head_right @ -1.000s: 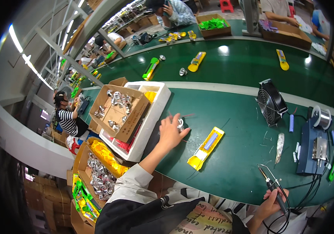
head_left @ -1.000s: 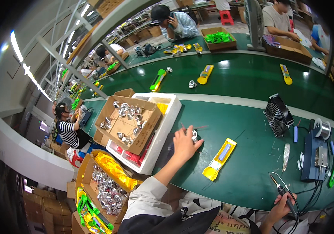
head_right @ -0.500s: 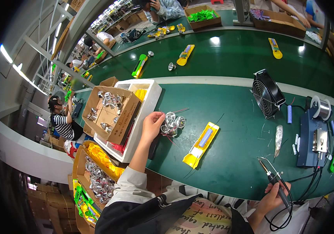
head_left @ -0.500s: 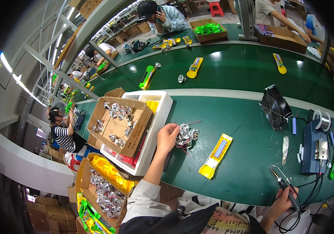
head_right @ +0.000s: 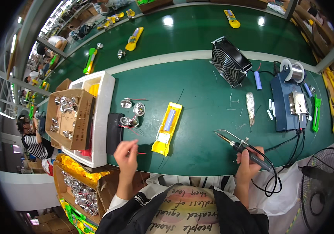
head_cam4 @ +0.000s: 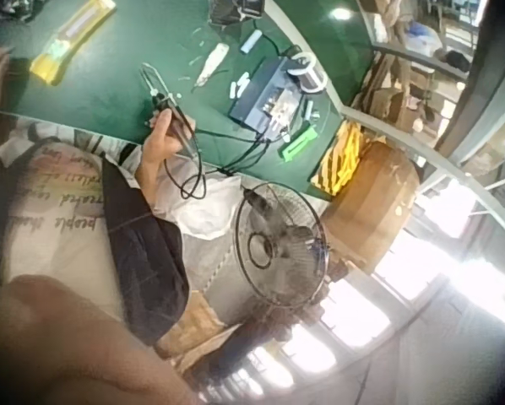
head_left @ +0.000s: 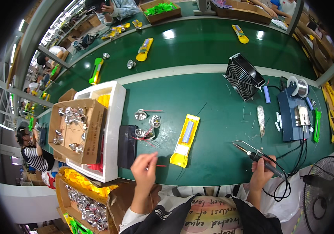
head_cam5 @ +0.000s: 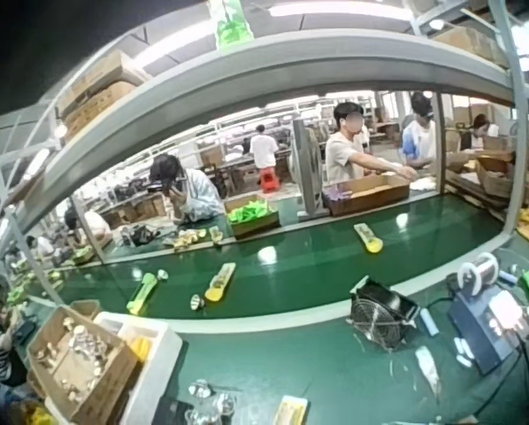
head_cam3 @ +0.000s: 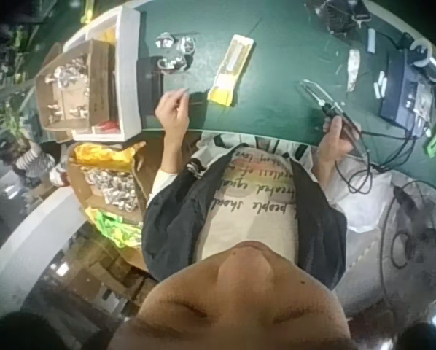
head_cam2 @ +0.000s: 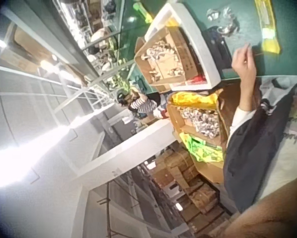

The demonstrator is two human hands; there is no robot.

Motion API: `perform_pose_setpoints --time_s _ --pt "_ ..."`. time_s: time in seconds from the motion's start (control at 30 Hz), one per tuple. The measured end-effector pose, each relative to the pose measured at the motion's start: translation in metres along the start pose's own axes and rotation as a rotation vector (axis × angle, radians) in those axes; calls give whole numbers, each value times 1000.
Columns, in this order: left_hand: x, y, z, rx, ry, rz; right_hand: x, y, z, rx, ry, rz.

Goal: The person solders electrical wires to circuit boards inside plastic flashlight bodies using a soldering iron, and places the assembled flashlight components onto the conveyor belt.

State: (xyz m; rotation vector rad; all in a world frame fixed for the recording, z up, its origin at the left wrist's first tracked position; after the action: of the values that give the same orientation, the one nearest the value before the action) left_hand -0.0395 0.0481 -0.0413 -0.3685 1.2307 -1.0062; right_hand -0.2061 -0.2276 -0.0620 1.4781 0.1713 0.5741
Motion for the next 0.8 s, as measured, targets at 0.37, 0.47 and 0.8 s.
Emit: perform_pose_setpoints --time_s 0.37,0.47,0.8 --pt "38 -13 -29 -214 -87 -170 15 -2 -6 -39 51 -113" --pt "35 -11 -30 -229 -70 -173 22 -3 -9 -28 48 -24" --pt "41 -13 -24 -35 -71 -115 59 16 -35 8 111 -17"
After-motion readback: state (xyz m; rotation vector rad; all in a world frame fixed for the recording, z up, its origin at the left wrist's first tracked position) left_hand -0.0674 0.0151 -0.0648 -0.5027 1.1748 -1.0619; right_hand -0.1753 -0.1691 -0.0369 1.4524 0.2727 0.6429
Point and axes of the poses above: each hand's wrist, its own z-axis towards the middle knuckle, its own x-axis out of the palm, y = z × x, the point moved 1 cm from there along z, towards the middle knuckle, and after that the axes turned 4 degrees about z, right-handed, at the moved point
